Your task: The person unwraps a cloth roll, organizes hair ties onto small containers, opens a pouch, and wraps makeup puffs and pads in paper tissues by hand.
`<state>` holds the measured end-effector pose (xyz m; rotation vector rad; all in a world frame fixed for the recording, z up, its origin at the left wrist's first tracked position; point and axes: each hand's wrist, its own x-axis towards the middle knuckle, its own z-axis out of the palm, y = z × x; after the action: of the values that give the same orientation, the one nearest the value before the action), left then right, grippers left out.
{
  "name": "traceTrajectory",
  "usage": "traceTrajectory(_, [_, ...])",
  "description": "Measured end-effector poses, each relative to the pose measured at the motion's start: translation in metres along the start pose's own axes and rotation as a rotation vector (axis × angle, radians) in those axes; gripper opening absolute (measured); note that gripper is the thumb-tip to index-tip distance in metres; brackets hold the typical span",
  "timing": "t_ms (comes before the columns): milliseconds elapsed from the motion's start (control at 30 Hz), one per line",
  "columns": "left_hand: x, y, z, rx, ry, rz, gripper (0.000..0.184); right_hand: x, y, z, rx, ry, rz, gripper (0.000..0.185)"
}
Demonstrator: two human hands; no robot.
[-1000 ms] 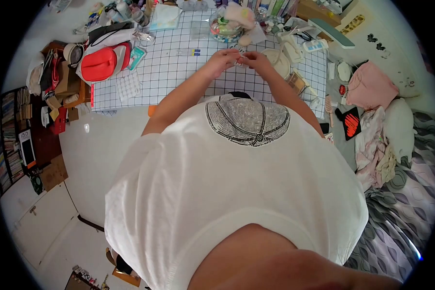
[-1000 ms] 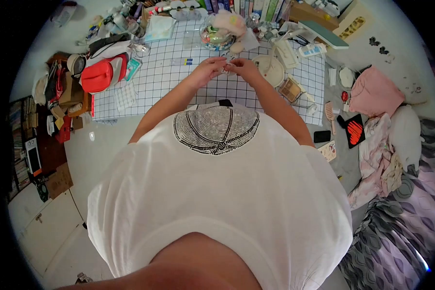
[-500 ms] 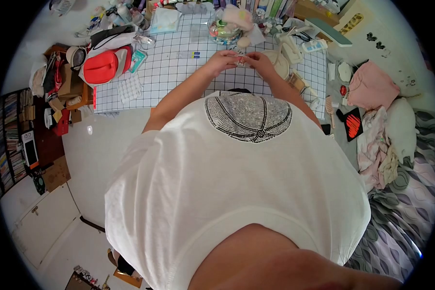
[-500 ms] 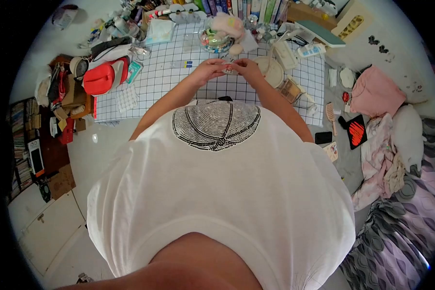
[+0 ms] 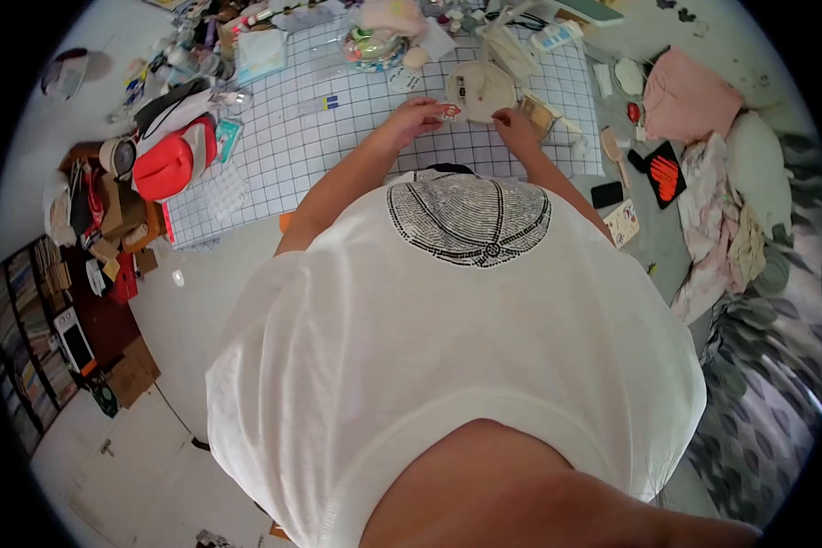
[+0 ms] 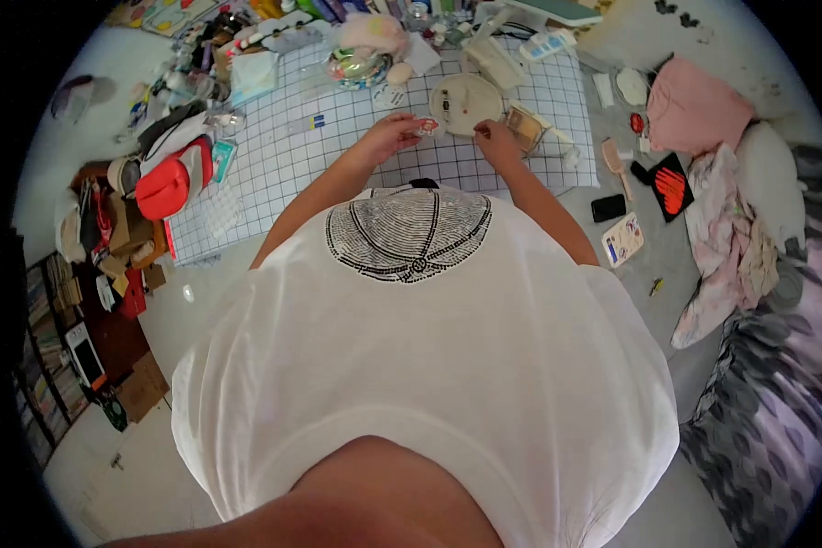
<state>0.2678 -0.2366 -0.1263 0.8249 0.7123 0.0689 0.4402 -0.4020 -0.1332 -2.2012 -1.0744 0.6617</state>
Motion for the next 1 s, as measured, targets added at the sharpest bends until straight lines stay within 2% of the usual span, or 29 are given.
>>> traceTrajectory(133, [0.009, -0.002, 0.02, 0.044, -0.046, -0.04, 0.028, -0.009, 0.038, -0.014, -0.023, 0.173, -0.036, 0.018])
traceTrajectory(233, [0.014, -0.002, 0.032, 0.074, -0.076, -0.066, 0.029, -0.018, 0.052, -0.029, -0.198, 0.318, 0.11, 0.016])
traceTrajectory(333, [0.017, -0.002, 0.038, 0.085, -0.113, -0.076, 0.031, -0.024, 0.078, -0.042, -0.354, 0.391, 0.107, 0.018])
traceTrajectory(433, [0.016, 0.0, 0.045, 0.103, -0.101, -0.091, 0.029, -0.032, 0.104, -0.045, -0.533, 0.457, 0.213, 0.021])
traceTrajectory(533, [0.011, 0.002, 0.048, 0.118, -0.068, -0.077, 0.03, -0.035, 0.12, -0.047, -0.599, 0.431, 0.3, 0.029])
traceTrajectory(833, [0.006, -0.002, 0.039, 0.111, -0.052, -0.063, 0.029, -0.028, 0.108, -0.054, -0.374, 0.445, 0.687, 0.04])
traceTrajectory(1000, [0.003, -0.003, 0.033, 0.08, -0.042, -0.039, 0.033, -0.025, 0.113, -0.057, -0.379, 0.46, 0.676, 0.045])
